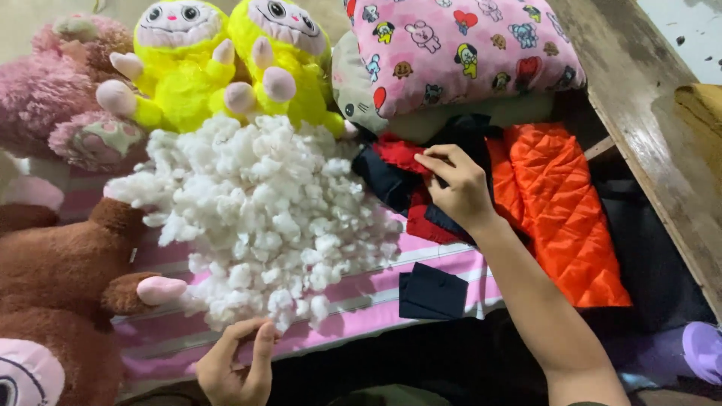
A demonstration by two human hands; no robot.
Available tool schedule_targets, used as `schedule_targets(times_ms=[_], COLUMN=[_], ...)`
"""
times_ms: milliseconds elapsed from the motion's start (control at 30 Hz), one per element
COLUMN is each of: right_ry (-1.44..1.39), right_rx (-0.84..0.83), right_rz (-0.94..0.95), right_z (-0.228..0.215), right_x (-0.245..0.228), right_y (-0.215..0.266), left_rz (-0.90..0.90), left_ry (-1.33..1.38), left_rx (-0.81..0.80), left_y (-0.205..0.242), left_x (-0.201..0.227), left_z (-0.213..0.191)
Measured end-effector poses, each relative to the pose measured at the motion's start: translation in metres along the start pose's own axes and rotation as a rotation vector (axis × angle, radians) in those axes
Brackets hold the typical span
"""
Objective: Turning small black fabric components inside out as part of a toy manufacturing process
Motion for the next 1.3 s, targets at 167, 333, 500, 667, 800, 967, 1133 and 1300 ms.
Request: schedule_targets(times_ms=[167,333,500,667,800,967,1133,1300], right_ry=[-0.019,-0.037,0.074,-0.018,-0.248,-0.268,-0.367,-0.385], right_rx=[-0.089,-0.353,-0.361,0.055,0.386,0.516,0.59,0.616], right_rz=[0.188,0.677,0.611,0.574,0.824,0.866,0.949,0.951], right_z=[-0.034,-0.057,-0.031,-0.038,-0.048,-0.047,-0.053,-0.051], right_x=[-0.016,-0.009,-0.009,0.004,0.019,0.027,0.019,0.023], right_y=[0.021,0.071,0.107,0.129,0.149,0.167,0.158,0.163], left_rz=[0.031,0.082,0.136,0.301,0.394,0.504,0.458,0.668], left_ry=[-0.015,-0.027,0.007,0.074,0.096,0.083,-0.366,-0.851], left_rx=[-0.032,-0.058,-0.13,-0.284,-0.562,-0.573,-0.703,-0.368], left_y=[0.0,0.004,0.001,-0.011,-0.031,-0.062,-0.074,-0.073], left_x=[0.007,0.009,0.022,0.058,0.082,0.107,0.104,0.098], left_z=[0.008,0.022,0.046,0.079,0.13,0.205,0.283,0.32])
Point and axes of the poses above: each hand's wrist, its own y-axis away from the middle knuckle, its own z-axis out of the palm, x = y × z, the point moved 5 cm from there along -y, towards the middle knuckle, and after that the axes turned 10 degrees about -x, right-handed, at the moved point
